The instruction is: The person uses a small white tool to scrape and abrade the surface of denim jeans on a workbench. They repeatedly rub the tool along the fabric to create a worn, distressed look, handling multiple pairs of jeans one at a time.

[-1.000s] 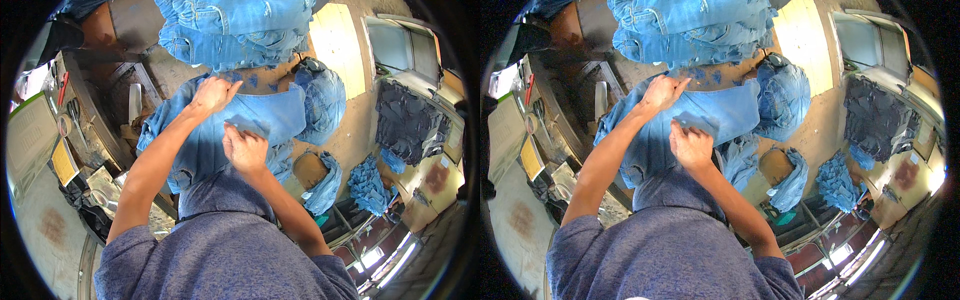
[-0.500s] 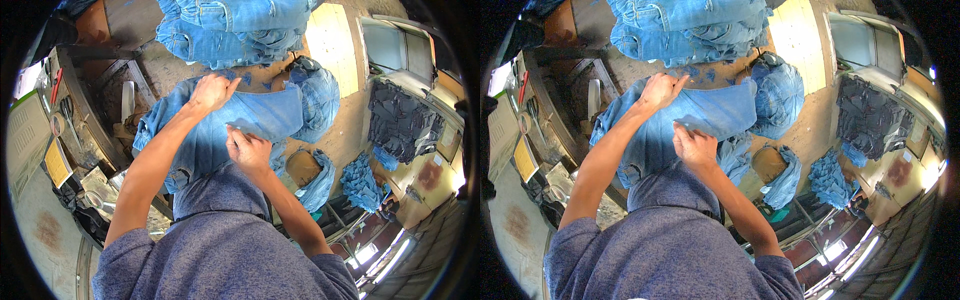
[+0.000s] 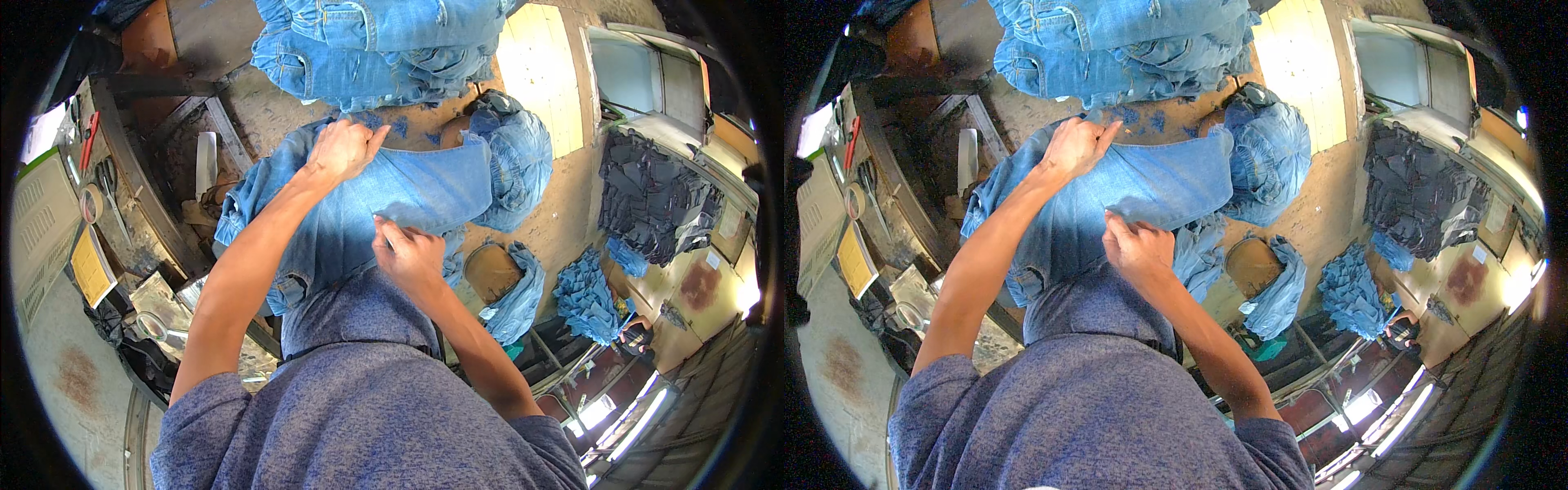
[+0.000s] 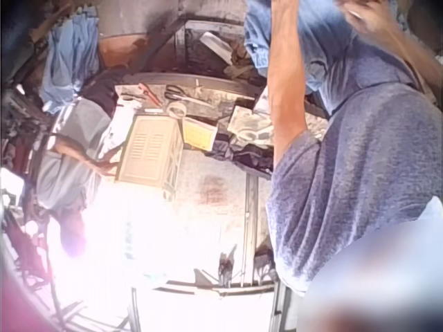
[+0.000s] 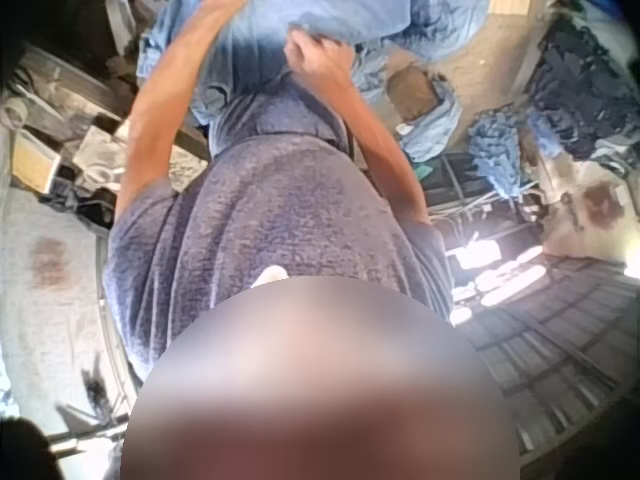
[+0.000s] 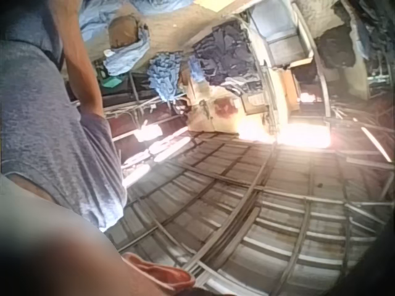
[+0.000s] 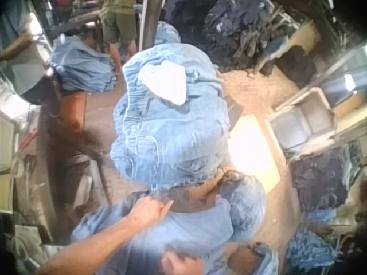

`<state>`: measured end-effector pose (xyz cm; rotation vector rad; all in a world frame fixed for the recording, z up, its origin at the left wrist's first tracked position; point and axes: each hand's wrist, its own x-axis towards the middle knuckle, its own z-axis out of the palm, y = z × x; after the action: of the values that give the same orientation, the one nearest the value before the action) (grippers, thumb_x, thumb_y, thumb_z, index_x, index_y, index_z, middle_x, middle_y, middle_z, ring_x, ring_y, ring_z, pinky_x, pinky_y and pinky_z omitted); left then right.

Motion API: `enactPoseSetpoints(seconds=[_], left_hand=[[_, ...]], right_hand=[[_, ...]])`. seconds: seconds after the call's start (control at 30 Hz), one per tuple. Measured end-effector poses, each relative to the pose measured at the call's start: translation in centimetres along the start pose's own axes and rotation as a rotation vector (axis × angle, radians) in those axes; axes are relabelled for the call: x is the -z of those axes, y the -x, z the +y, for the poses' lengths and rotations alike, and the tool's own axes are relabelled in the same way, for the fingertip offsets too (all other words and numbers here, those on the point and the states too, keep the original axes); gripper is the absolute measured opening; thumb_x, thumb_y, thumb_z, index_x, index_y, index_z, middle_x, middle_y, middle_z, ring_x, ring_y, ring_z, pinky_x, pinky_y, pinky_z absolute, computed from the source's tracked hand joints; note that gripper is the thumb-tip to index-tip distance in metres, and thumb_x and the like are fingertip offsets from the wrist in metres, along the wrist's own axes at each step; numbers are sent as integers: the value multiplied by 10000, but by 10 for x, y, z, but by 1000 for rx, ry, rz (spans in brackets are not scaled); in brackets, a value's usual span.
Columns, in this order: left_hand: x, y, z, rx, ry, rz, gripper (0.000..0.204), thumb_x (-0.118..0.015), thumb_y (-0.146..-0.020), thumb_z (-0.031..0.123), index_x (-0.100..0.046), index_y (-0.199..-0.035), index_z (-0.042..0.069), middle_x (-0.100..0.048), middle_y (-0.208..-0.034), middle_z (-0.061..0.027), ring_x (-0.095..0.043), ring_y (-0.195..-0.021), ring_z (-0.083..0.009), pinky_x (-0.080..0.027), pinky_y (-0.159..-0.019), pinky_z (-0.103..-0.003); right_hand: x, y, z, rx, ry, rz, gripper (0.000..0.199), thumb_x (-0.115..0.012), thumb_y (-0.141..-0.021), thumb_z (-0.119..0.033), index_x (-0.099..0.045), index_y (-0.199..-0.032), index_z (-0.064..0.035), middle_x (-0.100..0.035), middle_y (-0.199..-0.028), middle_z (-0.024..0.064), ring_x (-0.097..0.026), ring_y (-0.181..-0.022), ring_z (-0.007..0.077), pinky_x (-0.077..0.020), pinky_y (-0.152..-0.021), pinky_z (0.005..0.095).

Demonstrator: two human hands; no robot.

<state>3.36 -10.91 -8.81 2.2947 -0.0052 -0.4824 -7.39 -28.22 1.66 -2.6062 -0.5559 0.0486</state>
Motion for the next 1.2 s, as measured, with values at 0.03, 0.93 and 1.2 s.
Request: enactPoseSetpoints(seconds=[0.03,0.93,1.2], left_hand=[[0,0,0,-10,-1,26,582,-601,-1050,459,-756,-686,31,-682,-724,-291,-690,-730,-512,-577,-727,-577],[-4,0,0,-36,-20,91,621,-584,-1060,480,-735,-646,42,-642,-662,-287,-668,-708,-508,-567,-717,-564],[-8,0,-4,-42,-14,113,603,-594,-1055,474,-744,-659,44,-647,-671,-286,-668,-707,-505,-568,-718,-562]], right_hand=[[0,0,0,-34,-34,-15,163,-794,-836,-70,-776,-992,-117,-669,-619,64,-656,-505,235,-494,-468,363],[-4,0,-8,-67,-29,-44,154,-788,-839,-109,-780,-991,-135,-673,-617,89,-666,-514,272,-515,-491,385],[-5,-1,-9,-66,-76,47,131,-787,-835,-110,-778,-962,-143,-664,-602,75,-667,-510,261,-514,-487,384]])
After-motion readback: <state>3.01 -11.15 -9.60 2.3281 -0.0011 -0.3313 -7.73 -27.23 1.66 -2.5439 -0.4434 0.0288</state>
